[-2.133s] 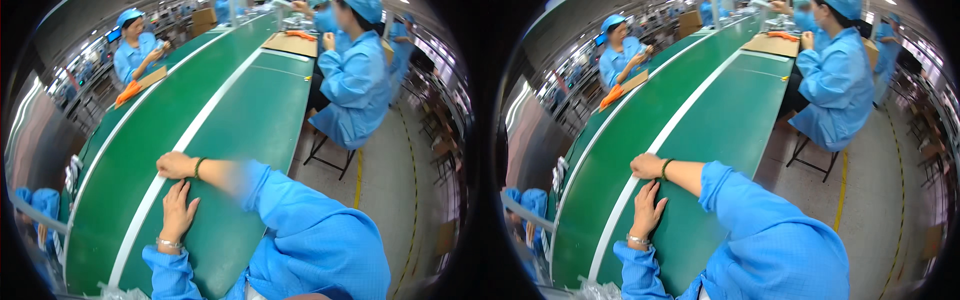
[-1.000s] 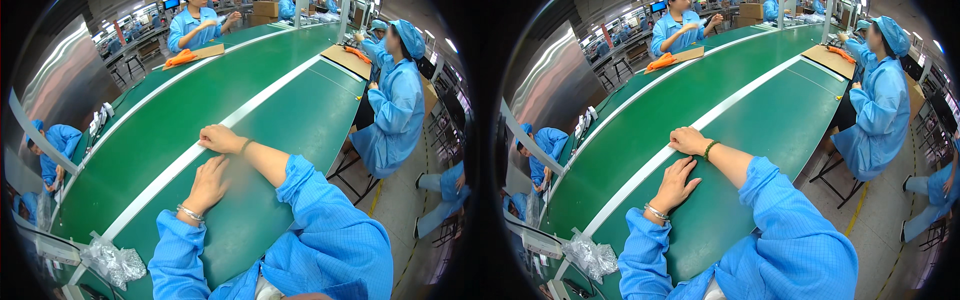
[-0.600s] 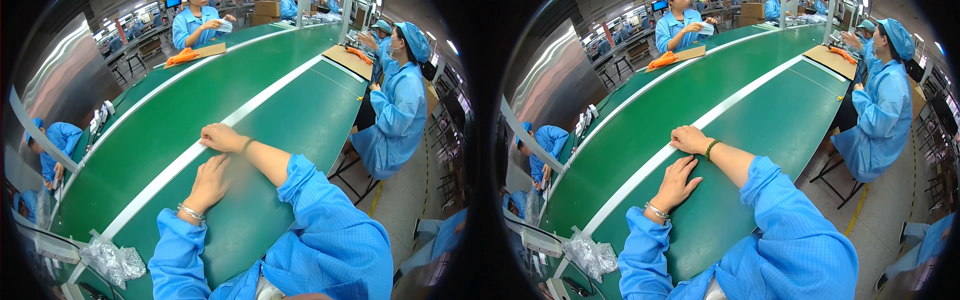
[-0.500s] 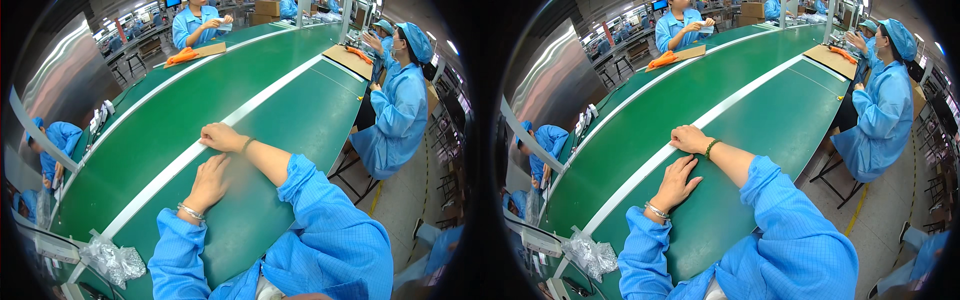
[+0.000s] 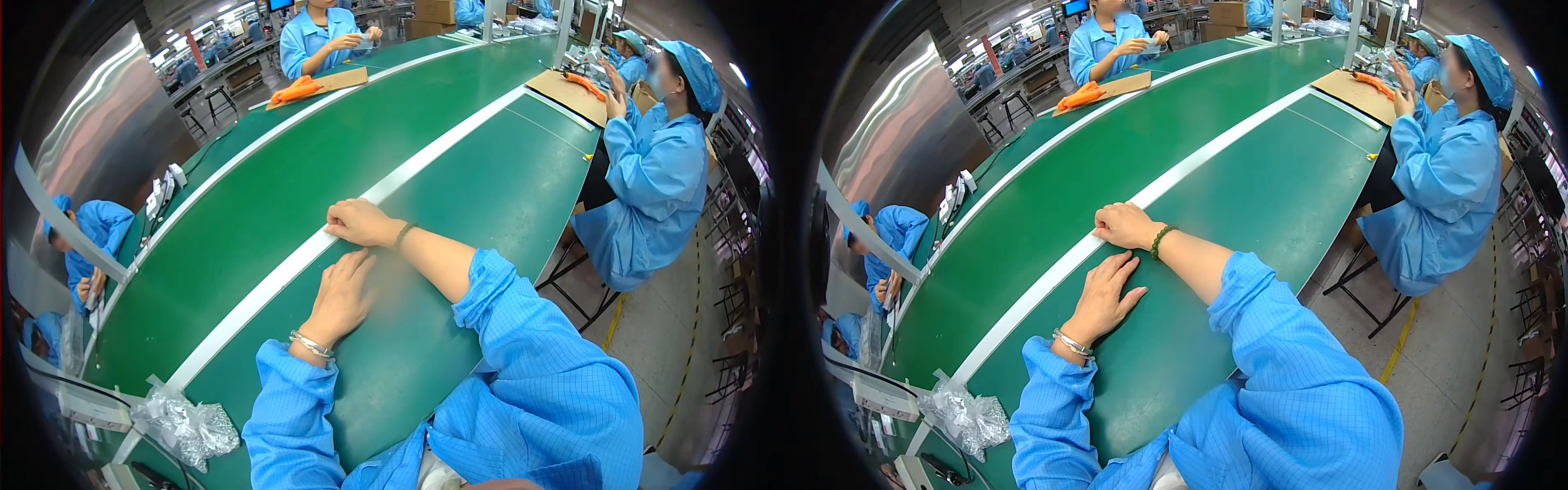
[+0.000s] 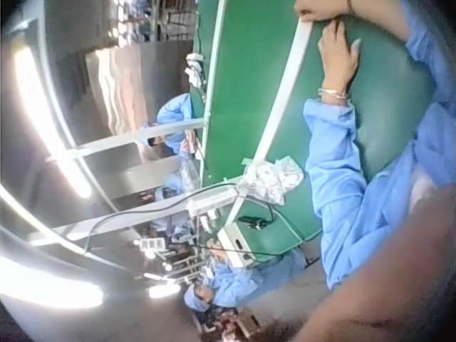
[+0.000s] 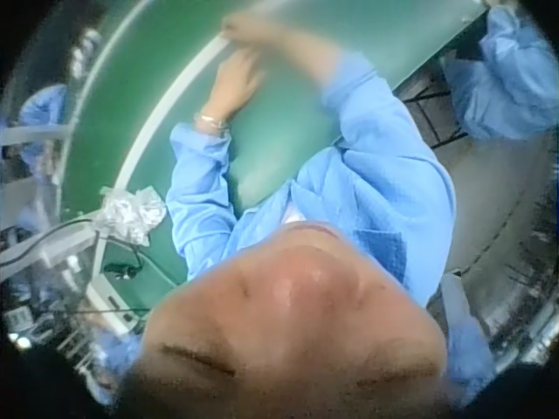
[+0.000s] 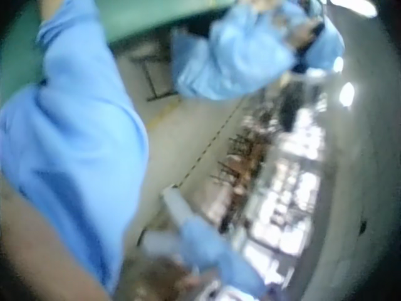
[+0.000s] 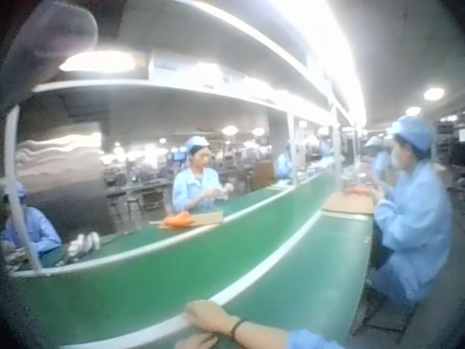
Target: The recorder is assembling a circuit board into a plastic housing on a factory assembly line.
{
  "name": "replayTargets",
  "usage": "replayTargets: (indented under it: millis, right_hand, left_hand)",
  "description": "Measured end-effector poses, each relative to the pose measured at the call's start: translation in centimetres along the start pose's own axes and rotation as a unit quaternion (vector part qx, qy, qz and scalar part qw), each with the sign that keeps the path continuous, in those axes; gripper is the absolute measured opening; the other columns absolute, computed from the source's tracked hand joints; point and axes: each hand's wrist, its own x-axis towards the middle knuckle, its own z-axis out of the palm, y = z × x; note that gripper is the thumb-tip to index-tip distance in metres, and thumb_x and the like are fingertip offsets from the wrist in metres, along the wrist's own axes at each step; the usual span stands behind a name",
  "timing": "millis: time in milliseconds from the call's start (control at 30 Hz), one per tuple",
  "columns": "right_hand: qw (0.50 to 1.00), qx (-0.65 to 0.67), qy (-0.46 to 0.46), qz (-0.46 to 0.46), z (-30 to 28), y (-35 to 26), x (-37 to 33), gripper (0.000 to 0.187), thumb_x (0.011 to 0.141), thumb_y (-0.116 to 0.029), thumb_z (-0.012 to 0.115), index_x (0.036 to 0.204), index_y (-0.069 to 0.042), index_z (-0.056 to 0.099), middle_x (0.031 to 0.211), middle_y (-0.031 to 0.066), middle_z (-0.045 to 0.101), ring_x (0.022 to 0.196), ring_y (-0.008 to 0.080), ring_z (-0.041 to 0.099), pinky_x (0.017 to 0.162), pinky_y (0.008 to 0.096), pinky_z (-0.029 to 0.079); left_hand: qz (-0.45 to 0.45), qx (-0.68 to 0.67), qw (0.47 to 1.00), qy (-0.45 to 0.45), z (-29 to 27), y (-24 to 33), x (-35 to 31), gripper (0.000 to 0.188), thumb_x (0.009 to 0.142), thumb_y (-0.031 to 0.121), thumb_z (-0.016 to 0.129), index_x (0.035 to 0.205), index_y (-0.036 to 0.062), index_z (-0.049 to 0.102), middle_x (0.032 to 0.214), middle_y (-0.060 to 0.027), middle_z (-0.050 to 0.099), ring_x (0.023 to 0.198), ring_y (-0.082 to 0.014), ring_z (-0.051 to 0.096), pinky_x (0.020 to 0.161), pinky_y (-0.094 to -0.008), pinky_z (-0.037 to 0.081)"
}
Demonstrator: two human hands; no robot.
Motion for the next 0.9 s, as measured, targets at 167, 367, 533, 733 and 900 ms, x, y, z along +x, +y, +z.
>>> replayTargets:
  millis: [167, 367, 533, 733, 900]
  right_hand:
    - [1.000, -0.003, 0.000, 0.003, -0.17, -0.01, 0.02, 0.021, 0.079, -0.027, 0.057, 0.080, -0.006, 0.059, 0.081, 0.0102, 0.060, 0.084, 0.0269, 0.056, 0.076, 0.0387, 0.042]
    - [1.000, 0.004, -0.006, 0.003, -0.32, -0.12, 0.05, 0.021, 0.079, -0.026, 0.056, 0.080, -0.006, 0.059, 0.081, 0.0099, 0.060, 0.084, 0.0266, 0.055, 0.077, 0.0387, 0.042]
    - [1.000, 0.000, 0.011, -0.016, -0.18, 0.06, 0.08, 0.022, 0.079, -0.027, 0.057, 0.080, -0.005, 0.058, 0.078, 0.0115, 0.059, 0.078, 0.0285, 0.055, 0.070, 0.0388, 0.044]
    - [1.000, 0.004, 0.013, -0.021, -0.20, -0.01, 0.14, 0.023, 0.079, -0.027, 0.057, 0.080, -0.005, 0.058, 0.078, 0.0117, 0.059, 0.078, 0.0284, 0.055, 0.070, 0.0388, 0.044]
    - [1.000, -0.004, 0.004, -0.012, -0.34, 0.10, 0.05, 0.023, 0.079, -0.027, 0.057, 0.080, -0.005, 0.057, 0.079, 0.0117, 0.059, 0.079, 0.0284, 0.055, 0.070, 0.0388, 0.044]
  left_hand:
    - [0.001, 0.001, 1.000, 0.002, -0.08, 0.09, 0.15, 0.044, 0.080, 0.027, 0.058, 0.115, 0.0005, 0.049, 0.123, -0.0140, 0.045, 0.116, -0.0277, 0.040, 0.095, -0.0386, 0.031]
    - [0.002, -0.007, 1.000, 0.007, 0.09, -0.19, 0.17, 0.045, 0.080, 0.027, 0.058, 0.115, 0.0005, 0.049, 0.122, -0.0137, 0.045, 0.116, -0.0278, 0.040, 0.095, -0.0384, 0.032]
    - [0.006, -0.008, 1.000, 0.008, -0.01, -0.17, 0.19, 0.045, 0.080, 0.027, 0.058, 0.115, 0.0006, 0.049, 0.122, -0.0139, 0.045, 0.115, -0.0281, 0.041, 0.094, -0.0384, 0.032]
    - [-0.003, 0.001, 1.000, 0.002, -0.12, -0.14, 0.23, 0.045, 0.080, 0.027, 0.058, 0.115, 0.0005, 0.048, 0.122, -0.0141, 0.045, 0.115, -0.0282, 0.040, 0.094, -0.0388, 0.032]
    - [0.002, -0.002, 1.000, 0.001, 0.11, -0.18, 0.28, 0.045, 0.080, 0.027, 0.058, 0.115, 0.0005, 0.048, 0.122, -0.0142, 0.045, 0.116, -0.0283, 0.040, 0.095, -0.0388, 0.032]
